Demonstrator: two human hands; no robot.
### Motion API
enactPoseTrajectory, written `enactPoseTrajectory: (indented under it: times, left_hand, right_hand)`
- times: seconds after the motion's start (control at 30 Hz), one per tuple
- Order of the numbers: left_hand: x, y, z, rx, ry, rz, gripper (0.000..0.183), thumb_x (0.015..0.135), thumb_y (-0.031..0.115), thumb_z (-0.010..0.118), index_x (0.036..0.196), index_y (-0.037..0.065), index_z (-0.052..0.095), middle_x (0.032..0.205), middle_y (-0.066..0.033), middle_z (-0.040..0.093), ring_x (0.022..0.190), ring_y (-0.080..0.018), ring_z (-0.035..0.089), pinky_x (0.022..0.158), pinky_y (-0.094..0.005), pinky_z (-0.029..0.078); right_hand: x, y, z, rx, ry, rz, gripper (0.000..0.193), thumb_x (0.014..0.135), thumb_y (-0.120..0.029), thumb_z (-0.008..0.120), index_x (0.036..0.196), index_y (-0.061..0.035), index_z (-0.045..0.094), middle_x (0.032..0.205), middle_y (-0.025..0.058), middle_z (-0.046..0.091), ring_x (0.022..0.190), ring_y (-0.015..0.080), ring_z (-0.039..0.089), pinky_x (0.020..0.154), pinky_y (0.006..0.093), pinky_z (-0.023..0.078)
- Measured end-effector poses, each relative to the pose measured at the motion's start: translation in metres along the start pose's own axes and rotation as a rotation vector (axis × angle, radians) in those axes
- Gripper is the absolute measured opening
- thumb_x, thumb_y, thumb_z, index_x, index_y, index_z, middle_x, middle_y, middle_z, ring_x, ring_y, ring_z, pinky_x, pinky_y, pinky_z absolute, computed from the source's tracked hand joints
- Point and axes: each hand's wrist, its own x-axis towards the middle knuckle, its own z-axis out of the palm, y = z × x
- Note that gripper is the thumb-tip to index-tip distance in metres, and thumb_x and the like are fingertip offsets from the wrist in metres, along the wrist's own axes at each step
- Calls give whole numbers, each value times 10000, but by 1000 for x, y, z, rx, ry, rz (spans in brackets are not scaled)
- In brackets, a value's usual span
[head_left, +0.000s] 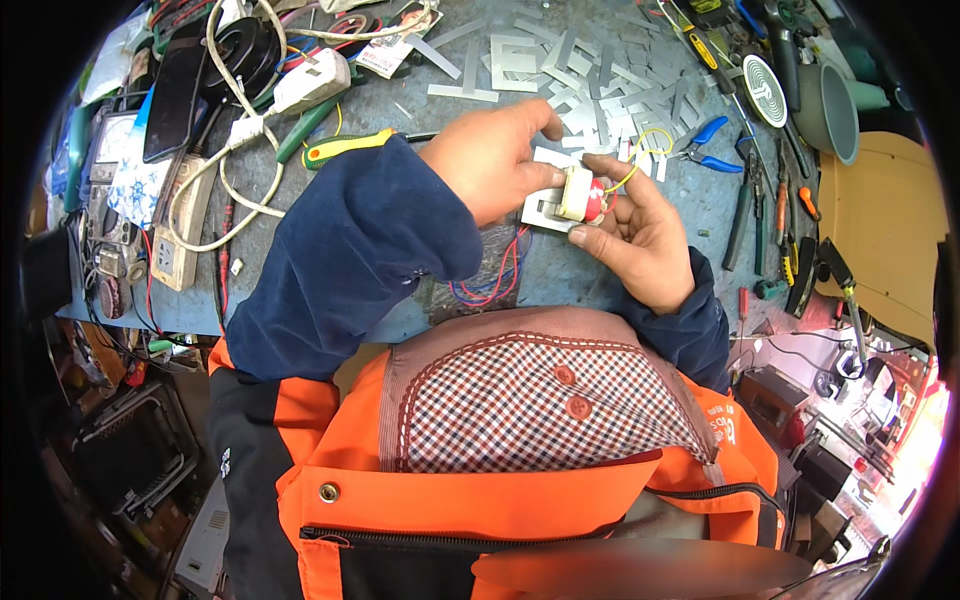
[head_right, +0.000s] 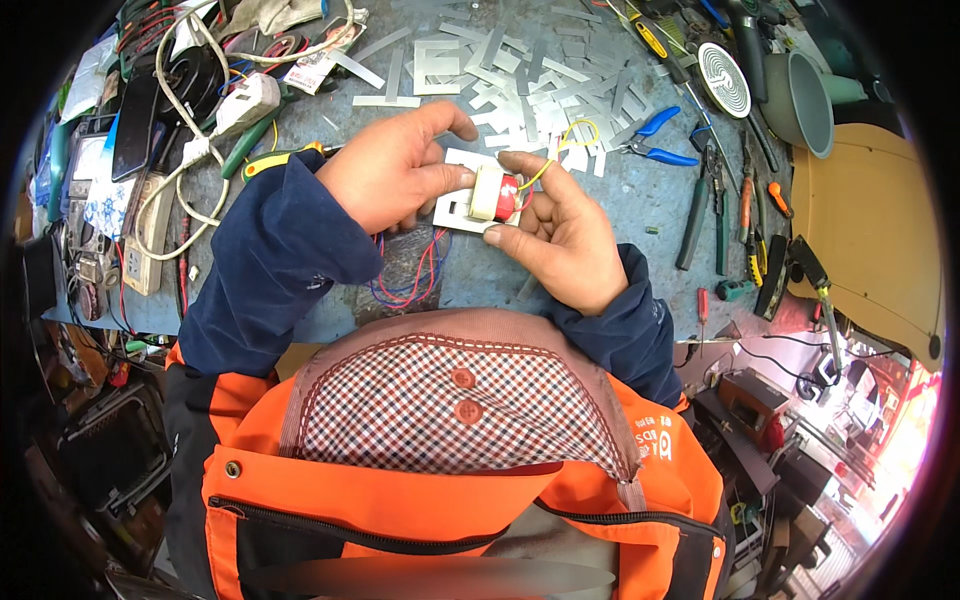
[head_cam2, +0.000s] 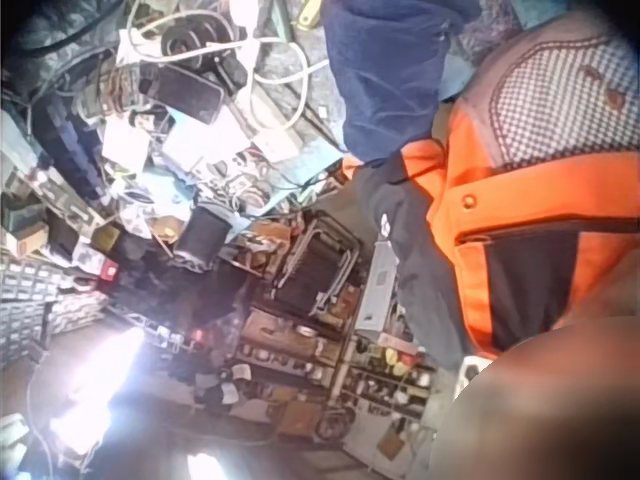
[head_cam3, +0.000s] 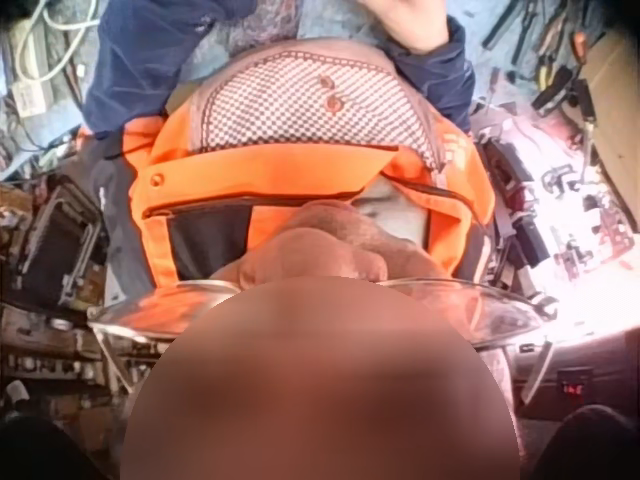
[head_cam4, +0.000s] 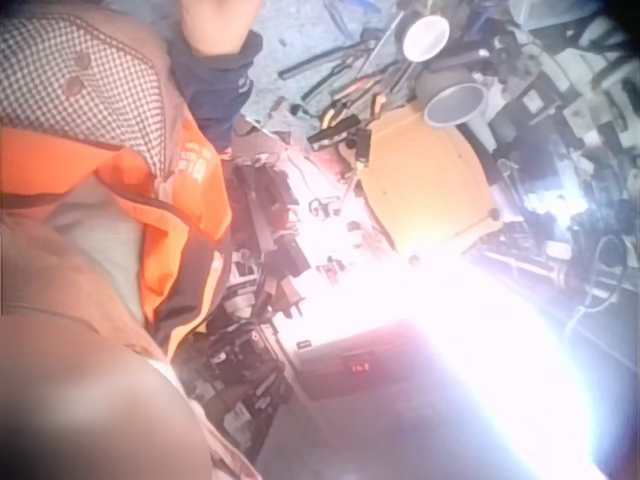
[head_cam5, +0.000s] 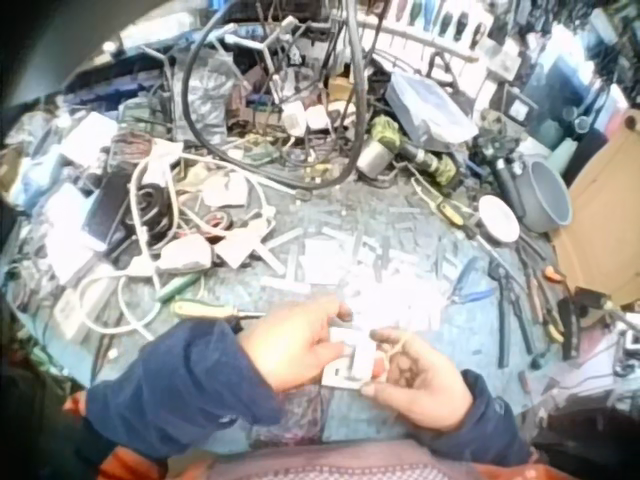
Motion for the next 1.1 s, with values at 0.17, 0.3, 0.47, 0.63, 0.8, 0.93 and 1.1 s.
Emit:
enactPoseTrajectory:
  times: [0.17,0.3,0.47,0.63,0.8,0.93,1.1]
  left_hand:
    - [-9,12,0,-167,-95,-62,466,1029,110,694,1444,49,491,713,-6,600,534,-79,577,473,-247,460]
    - [-5,14,1,-202,-111,-119,503,1029,98,689,1477,35,468,722,-19,620,510,-73,577,446,-236,461]
    - [3,11,-7,-235,-157,-173,516,1021,92,702,1476,21,470,722,-28,644,494,-68,581,426,-229,454]
    - [4,12,-3,-185,-126,-166,466,1017,93,699,1436,17,507,727,-34,660,486,-67,574,418,-232,439]
    - [6,18,4,-162,-115,-183,478,1005,110,711,1424,-3,513,690,-29,646,457,-70,550,400,-243,416]
    - [17,1,-6,-302,-261,-241,510,984,133,725,1421,-33,519,670,-30,652,458,-67,562,397,-234,426]
    - [21,-6,-2,-362,-244,-204,471,985,105,707,1404,-31,541,700,-50,685,474,-71,593,411,-227,466]
  right_hand:
    - [-2,5,-9,-140,-60,-26,683,975,99,666,1592,5,389,967,16,690,846,41,607,749,223,477]
    - [1,-5,-6,-151,-57,-32,718,978,112,638,1627,-8,356,944,15,680,837,53,595,741,240,487]
    - [-4,-18,1,-11,-52,44,765,969,128,629,1651,-9,311,1000,38,678,891,62,586,769,245,490]
    - [1,0,-9,-101,-106,-27,748,960,108,643,1635,9,336,910,10,624,823,54,553,726,245,472]
    - [0,-11,-22,-292,-184,6,785,942,107,637,1648,8,311,845,-11,570,760,65,535,678,238,444]
    - [-3,-11,-19,-127,-145,1,790,916,81,645,1637,6,331,795,-8,563,702,77,534,639,257,451]
    - [-1,-59,-52,-748,38,-100,439,932,0,646,1370,28,633,723,25,606,671,94,571,624,303,486]
